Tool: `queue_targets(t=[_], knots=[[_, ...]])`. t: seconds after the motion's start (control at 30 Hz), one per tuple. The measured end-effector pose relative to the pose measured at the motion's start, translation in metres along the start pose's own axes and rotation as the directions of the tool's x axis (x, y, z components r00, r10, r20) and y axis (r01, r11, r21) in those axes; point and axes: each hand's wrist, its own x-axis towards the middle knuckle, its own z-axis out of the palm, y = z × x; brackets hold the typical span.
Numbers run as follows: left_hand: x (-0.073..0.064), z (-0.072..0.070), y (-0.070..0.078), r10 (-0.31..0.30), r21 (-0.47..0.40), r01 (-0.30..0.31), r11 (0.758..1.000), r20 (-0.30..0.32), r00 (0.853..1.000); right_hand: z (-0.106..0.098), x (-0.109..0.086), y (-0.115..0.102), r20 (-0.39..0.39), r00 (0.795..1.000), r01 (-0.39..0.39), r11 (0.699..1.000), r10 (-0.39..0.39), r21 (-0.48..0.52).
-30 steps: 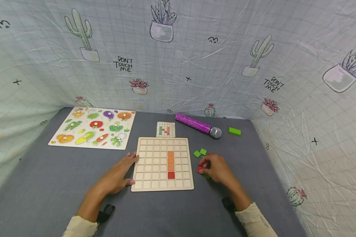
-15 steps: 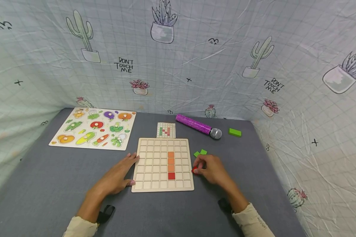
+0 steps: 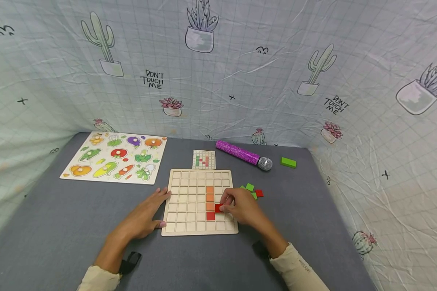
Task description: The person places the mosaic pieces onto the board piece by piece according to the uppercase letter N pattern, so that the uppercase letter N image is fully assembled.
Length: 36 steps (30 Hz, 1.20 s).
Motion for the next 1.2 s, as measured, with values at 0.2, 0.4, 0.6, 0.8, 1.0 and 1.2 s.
queue_targets(t=[0.2,0.4,0.6,0.8,1.0,1.2], knots=[[-0.001,0.0,0.0,-0.002,0.007,0.002,1.0,-0.004,1.0,0.012,0.014,-0.015,0.026,0.999,0.036,0.998,-0.035,-0.049],[0.0,0.0,0.001,0.002,0.017,-0.002,1.0,-0.001,1.0,0.02,0.023,-0.025,0.043,0.998,0.04,0.995,-0.036,-0.091],[0.001,0.0,0.001,-0.002,0.022,0.002,1.0,0.004,1.0,0.029,0.031,-0.031,0.046,0.999,0.031,0.995,-0.027,-0.09],[0.002,0.0,0.002,-0.015,0.022,0.015,1.0,0.003,1.0,0.032,0.033,-0.034,0.03,0.999,0.028,0.991,-0.024,-0.131],[0.002,0.001,0.001,-0.011,0.028,0.011,1.0,0.004,1.0,0.033,0.034,-0.033,0.045,0.998,0.038,0.989,-0.032,-0.142],[0.001,0.001,0.001,-0.013,0.025,0.012,1.0,0.001,1.0,0.033,0.033,-0.028,0.072,0.995,0.072,0.992,-0.064,-0.108]])
